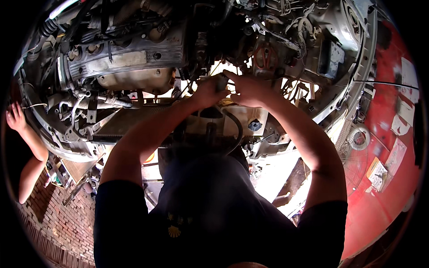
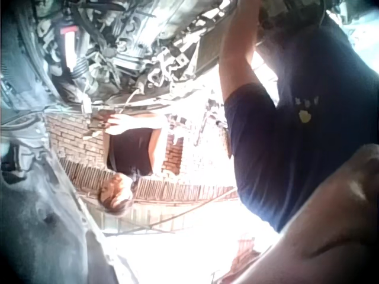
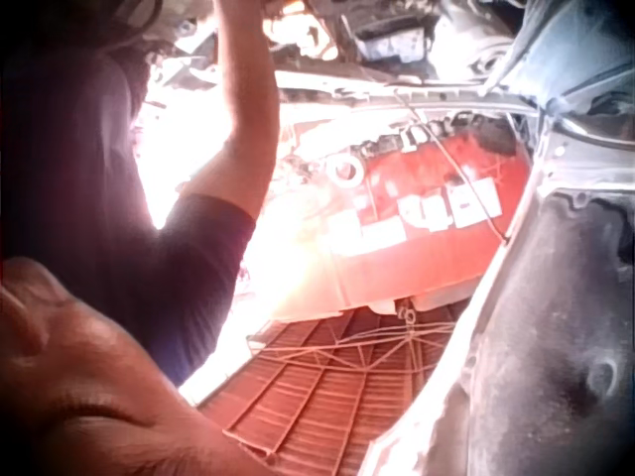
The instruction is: The person works on a car engine, first handling a radiator fan shroud and pointing at electrical connectors. Using a sealant gun, the person applies material to a hose fitting and then reconnects a coolant hose, securing it with a spring clamp by hand.
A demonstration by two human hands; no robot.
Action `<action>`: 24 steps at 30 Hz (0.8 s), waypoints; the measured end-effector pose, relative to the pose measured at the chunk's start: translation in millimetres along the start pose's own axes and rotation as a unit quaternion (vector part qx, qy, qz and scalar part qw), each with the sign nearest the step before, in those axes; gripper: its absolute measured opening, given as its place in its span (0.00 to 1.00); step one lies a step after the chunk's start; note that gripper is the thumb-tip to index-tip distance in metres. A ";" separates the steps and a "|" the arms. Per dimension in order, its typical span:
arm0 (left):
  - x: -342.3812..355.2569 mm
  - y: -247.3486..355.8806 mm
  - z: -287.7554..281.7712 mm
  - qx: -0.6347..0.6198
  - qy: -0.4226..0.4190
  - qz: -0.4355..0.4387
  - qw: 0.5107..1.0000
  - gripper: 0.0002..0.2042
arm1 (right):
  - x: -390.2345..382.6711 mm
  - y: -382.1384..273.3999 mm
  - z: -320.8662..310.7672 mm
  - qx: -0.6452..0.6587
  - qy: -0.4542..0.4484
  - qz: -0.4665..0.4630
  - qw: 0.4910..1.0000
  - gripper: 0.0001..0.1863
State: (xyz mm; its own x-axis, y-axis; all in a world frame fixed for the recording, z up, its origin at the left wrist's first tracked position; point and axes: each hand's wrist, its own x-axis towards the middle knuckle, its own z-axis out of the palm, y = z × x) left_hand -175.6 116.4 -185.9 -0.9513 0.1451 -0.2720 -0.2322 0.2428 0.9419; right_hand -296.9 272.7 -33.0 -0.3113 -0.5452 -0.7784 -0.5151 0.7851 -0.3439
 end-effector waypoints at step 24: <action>-41.3 20.7 -75.9 0.177 -0.348 -0.144 0.909 0.29 | 76.8 -5.8 45.0 0.205 0.000 0.043 0.978 0.48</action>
State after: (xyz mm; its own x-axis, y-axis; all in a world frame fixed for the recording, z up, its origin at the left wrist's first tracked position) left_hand -156.5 42.6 -140.1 -0.4731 0.5690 -0.6726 -0.2553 0.6422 0.7228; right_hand -281.9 239.4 -114.5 -0.3383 -0.4724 -0.8139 -0.1246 0.8798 -0.4588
